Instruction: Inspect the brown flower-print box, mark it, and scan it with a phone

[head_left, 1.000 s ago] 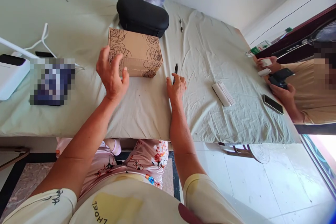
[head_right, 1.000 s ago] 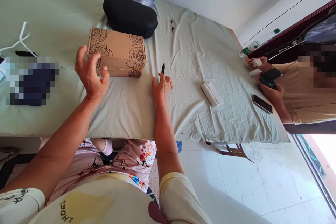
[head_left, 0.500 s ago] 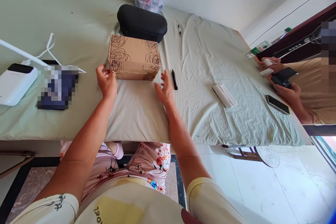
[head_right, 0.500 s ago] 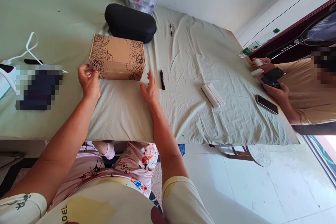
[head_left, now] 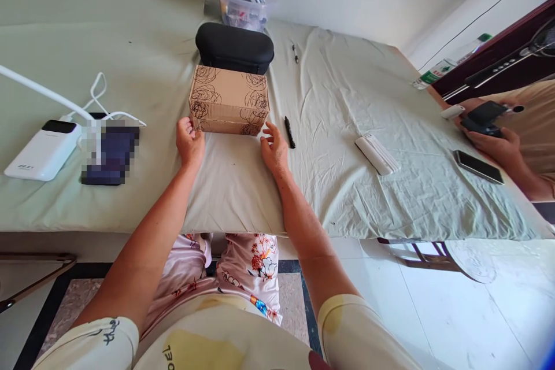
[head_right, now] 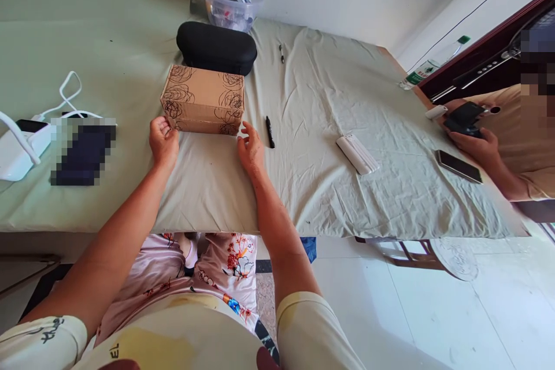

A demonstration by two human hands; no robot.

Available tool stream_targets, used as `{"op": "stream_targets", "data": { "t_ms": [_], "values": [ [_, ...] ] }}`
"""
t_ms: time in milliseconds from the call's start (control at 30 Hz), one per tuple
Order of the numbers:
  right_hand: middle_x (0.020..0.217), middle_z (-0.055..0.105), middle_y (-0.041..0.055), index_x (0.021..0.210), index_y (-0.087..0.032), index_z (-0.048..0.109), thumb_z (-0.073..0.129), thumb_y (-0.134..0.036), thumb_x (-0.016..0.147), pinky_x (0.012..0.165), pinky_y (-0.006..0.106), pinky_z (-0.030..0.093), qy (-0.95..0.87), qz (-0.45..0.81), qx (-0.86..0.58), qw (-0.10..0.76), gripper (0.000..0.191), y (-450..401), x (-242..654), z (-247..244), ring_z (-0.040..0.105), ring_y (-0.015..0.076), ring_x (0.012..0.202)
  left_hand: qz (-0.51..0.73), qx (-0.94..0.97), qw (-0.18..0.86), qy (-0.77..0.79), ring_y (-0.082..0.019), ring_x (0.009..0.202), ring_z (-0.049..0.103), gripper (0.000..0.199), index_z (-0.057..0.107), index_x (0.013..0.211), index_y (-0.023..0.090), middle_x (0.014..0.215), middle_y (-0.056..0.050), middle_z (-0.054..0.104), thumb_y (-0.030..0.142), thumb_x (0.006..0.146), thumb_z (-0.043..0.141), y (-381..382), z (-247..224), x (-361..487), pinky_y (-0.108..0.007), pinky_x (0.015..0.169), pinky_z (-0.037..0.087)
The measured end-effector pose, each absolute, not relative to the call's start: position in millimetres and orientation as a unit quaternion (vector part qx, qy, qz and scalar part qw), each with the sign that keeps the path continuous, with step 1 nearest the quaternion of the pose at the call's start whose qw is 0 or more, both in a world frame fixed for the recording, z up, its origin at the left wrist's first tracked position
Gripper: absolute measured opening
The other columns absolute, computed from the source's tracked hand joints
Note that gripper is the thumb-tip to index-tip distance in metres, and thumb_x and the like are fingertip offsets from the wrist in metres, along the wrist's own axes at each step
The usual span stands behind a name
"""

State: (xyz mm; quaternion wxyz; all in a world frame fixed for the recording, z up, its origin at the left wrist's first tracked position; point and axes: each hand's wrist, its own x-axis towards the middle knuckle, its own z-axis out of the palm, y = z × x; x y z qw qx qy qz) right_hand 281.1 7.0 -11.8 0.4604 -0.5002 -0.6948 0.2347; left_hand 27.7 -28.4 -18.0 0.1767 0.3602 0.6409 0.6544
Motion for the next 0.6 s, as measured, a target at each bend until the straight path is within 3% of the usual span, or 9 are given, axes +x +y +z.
{"op": "stream_targets", "data": {
  "t_ms": [67, 167, 333, 467, 533, 600],
  "values": [
    [0.101, 0.080, 0.0056, 0.131, -0.020, 0.065, 0.057, -0.028, 0.089, 0.076, 0.033, 0.057, -0.681, 0.241, -0.518, 0.457, 0.043, 8, 281, -11, 0.062, 0.0133, 0.067, 0.649, 0.339, 0.188, 0.655, -0.027, 0.134, 0.067, 0.044, 0.056, 0.127, 0.021, 0.135, -0.016, 0.067, 0.021, 0.084, 0.067, -30, -17, 29, -0.045, 0.122, 0.051],
    [0.085, 0.076, 0.0005, 0.124, -0.019, 0.066, 0.058, -0.029, 0.086, 0.075, 0.033, 0.053, -0.665, 0.253, -0.540, 0.450, 0.040, 7, 280, -9, 0.060, 0.0136, 0.065, 0.637, 0.328, 0.220, 0.662, -0.028, 0.139, 0.064, 0.052, 0.055, 0.129, 0.020, 0.140, -0.019, 0.064, 0.016, 0.079, 0.068, -46, -15, 33, -0.047, 0.125, 0.047],
    [0.077, 0.071, -0.0028, 0.116, -0.021, 0.066, 0.057, -0.031, 0.084, 0.077, 0.034, 0.051, -0.649, 0.271, -0.535, 0.469, 0.034, 6, 279, -7, 0.064, 0.0155, 0.071, 0.586, 0.411, 0.265, 0.646, -0.030, 0.136, 0.067, 0.044, 0.065, 0.122, 0.024, 0.136, -0.013, 0.070, 0.028, 0.079, 0.069, -126, -11, 35, -0.051, 0.124, 0.049],
    [0.079, 0.071, -0.0011, 0.118, -0.020, 0.065, 0.054, -0.033, 0.084, 0.076, 0.035, 0.051, -0.649, 0.265, -0.536, 0.471, 0.037, 5, 278, -8, 0.065, 0.0164, 0.071, 0.524, 0.434, 0.310, 0.664, -0.031, 0.118, 0.075, 0.028, 0.073, 0.106, 0.025, 0.116, -0.009, 0.079, 0.042, 0.085, 0.067, -202, 5, 29, -0.047, 0.109, 0.061],
    [0.086, 0.073, 0.0016, 0.122, -0.019, 0.064, 0.056, -0.035, 0.084, 0.079, 0.036, 0.053, -0.658, 0.259, -0.534, 0.465, 0.041, 5, 278, -8, 0.065, 0.0168, 0.073, 0.522, 0.417, 0.220, 0.711, -0.027, 0.101, 0.078, 0.023, 0.073, 0.100, 0.025, 0.102, -0.006, 0.080, 0.041, 0.089, 0.061, -228, 17, 18, -0.045, 0.101, 0.063],
    [0.095, 0.075, 0.0042, 0.127, -0.019, 0.063, 0.056, -0.036, 0.086, 0.080, 0.036, 0.055, -0.666, 0.252, -0.533, 0.456, 0.045, 5, 278, -9, 0.066, 0.0168, 0.077, 0.503, 0.395, 0.049, 0.767, -0.027, 0.097, 0.076, 0.024, 0.072, 0.102, 0.024, 0.104, -0.008, 0.078, 0.036, 0.087, 0.059, -243, 31, -1, -0.048, 0.101, 0.062]
  ]
}}
